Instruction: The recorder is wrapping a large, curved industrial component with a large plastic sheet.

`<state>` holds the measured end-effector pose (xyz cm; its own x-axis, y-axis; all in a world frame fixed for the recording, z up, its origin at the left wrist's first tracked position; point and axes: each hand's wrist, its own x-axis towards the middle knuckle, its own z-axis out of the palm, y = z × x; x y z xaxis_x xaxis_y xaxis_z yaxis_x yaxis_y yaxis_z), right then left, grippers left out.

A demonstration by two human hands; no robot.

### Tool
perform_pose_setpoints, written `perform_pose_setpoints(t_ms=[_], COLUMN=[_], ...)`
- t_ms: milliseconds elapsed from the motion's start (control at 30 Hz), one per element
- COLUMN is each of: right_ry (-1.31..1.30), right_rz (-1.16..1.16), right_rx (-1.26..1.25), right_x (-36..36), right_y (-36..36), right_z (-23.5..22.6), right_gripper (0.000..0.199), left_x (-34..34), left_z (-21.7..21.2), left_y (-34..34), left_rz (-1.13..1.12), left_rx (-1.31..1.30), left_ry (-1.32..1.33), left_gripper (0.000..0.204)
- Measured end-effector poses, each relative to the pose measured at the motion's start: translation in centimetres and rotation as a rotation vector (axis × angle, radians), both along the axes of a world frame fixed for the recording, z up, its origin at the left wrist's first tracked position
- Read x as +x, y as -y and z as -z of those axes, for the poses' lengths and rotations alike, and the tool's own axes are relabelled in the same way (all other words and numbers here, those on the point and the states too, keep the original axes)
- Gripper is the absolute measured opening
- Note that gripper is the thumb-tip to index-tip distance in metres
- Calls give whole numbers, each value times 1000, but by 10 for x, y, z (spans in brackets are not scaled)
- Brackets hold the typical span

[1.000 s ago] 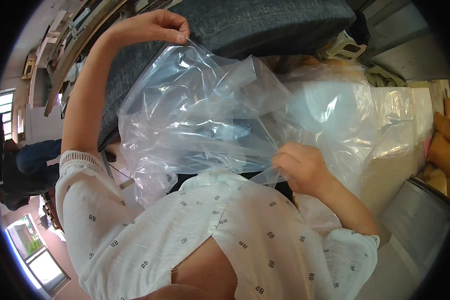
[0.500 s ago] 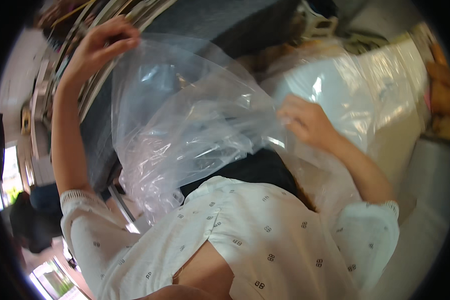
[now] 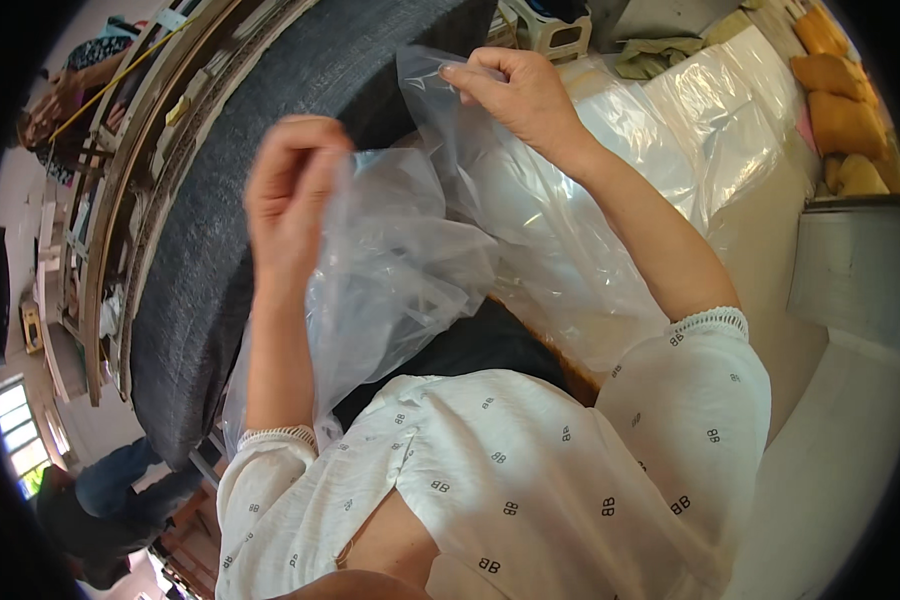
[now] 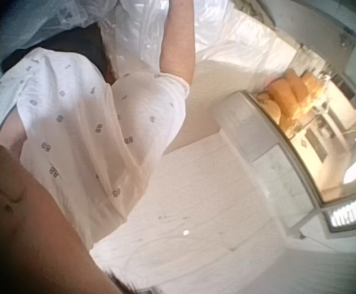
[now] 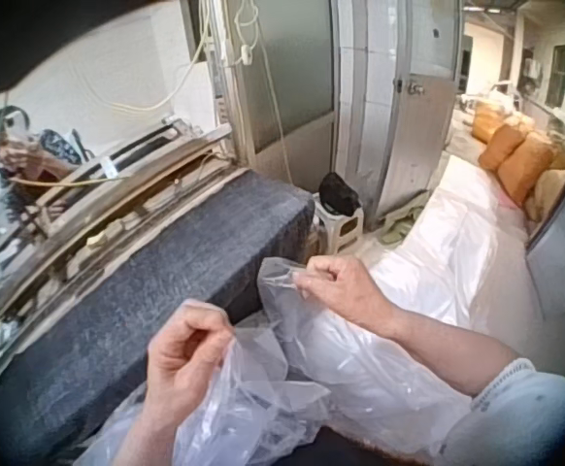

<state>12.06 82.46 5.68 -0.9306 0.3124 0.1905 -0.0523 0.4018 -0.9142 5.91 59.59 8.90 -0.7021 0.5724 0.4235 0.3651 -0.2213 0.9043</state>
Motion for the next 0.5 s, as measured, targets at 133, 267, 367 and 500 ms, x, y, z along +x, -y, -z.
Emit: perform_pose_setpoints(t_ms=[133,267,367,500], right_ry=[46,67,76,85], right_rz=[-70,-135,-154,-186], right_rx=[-113,-98,-56,-27], right_x=[-4,-3,1,4], right_y=[25,39,44,46], right_z=[-9,-4,-8,-10], right_gripper=[38,39,40,40], left_x=[-7,-17,-15,-22], left_z=[6,2,0,-7], left_y=[-9,-14,-17,-12], left_rz=[-72,-68,-78,3], left_rx=[-119,-190,-135,-176], left_ry=[-246,-302,-57,-5], left_gripper=[11,9,12,17])
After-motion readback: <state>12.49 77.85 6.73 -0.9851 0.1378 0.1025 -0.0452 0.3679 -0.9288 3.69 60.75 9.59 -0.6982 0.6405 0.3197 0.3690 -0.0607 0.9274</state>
